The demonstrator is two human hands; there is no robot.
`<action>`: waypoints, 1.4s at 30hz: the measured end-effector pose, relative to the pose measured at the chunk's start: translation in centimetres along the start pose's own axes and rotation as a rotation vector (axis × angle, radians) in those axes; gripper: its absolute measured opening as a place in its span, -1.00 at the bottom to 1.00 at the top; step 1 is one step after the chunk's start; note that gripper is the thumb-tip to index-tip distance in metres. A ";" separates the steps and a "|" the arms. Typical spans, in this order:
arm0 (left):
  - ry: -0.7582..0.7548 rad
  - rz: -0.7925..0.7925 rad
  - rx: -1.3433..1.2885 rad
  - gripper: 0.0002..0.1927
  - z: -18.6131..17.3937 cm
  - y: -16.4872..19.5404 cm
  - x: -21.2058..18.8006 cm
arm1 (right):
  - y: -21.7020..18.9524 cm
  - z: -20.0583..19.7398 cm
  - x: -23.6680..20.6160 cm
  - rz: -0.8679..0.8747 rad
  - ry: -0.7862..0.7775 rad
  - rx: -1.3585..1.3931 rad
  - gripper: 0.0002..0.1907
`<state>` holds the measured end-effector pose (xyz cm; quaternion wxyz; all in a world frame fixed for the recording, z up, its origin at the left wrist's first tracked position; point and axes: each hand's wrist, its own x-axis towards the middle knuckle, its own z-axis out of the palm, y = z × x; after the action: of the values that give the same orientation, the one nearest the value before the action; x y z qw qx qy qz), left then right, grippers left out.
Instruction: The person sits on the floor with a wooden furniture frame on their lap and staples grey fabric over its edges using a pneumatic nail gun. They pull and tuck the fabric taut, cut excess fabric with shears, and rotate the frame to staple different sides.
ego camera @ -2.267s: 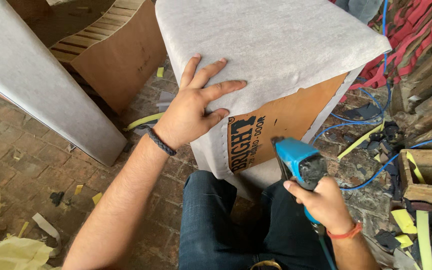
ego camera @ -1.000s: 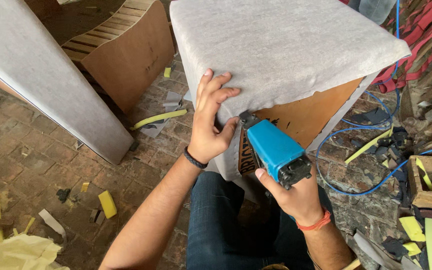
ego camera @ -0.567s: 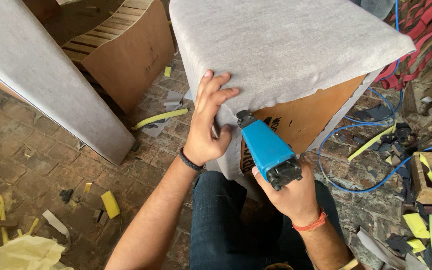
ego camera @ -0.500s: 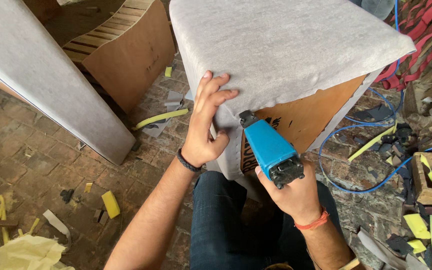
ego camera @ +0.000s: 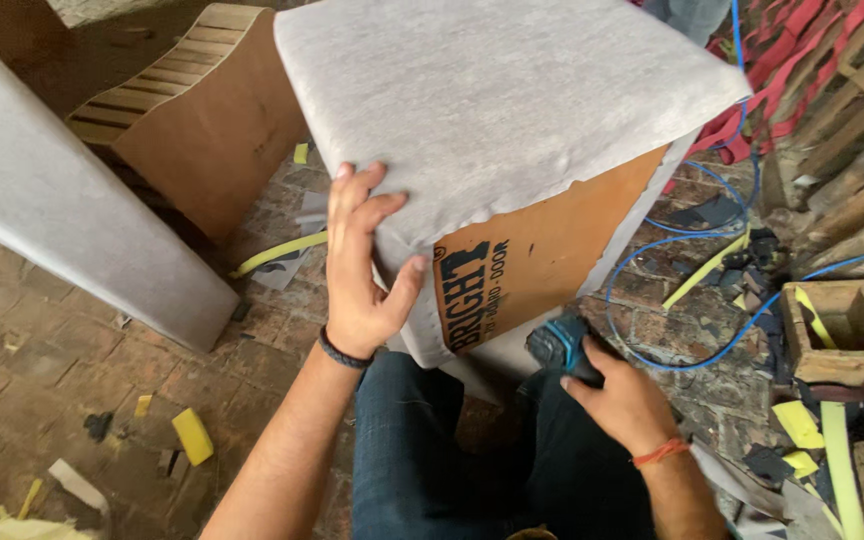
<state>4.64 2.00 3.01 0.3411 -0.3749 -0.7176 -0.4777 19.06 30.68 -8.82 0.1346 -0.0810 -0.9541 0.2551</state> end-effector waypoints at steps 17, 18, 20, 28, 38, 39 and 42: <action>0.017 0.165 0.321 -0.03 -1.1 -2.5 1.0 | 4.5 1.1 -7.1 0.398 -0.329 -0.120 -0.46; 0.011 0.154 0.332 -0.02 -1.6 -3.2 1.4 | 4.7 1.1 -7.0 0.402 -0.305 -0.088 -0.46; -0.003 0.136 0.360 0.00 -3.1 -4.9 2.2 | 4.9 1.3 -6.7 0.404 -0.259 -0.017 -0.45; 0.023 -0.528 0.196 -0.03 -9.1 -8.2 1.6 | 4.7 1.9 -6.9 0.346 -0.212 0.014 -0.44; -0.099 0.072 0.870 -0.23 -2.1 -2.7 2.4 | 0.3 -1.7 -2.2 0.220 -0.150 0.336 -0.53; -0.145 0.091 0.788 -0.16 -0.7 -1.8 3.2 | -0.4 -2.3 -1.3 0.160 -0.134 0.517 -0.53; -0.230 0.164 0.673 0.00 3.3 0.4 6.1 | -2.9 -4.0 2.6 -0.025 -0.084 0.916 -0.48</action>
<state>1.60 6.51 7.32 0.3997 -0.3491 -0.8358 -0.1406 17.55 30.58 -3.47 0.1206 0.0088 -0.7487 0.6518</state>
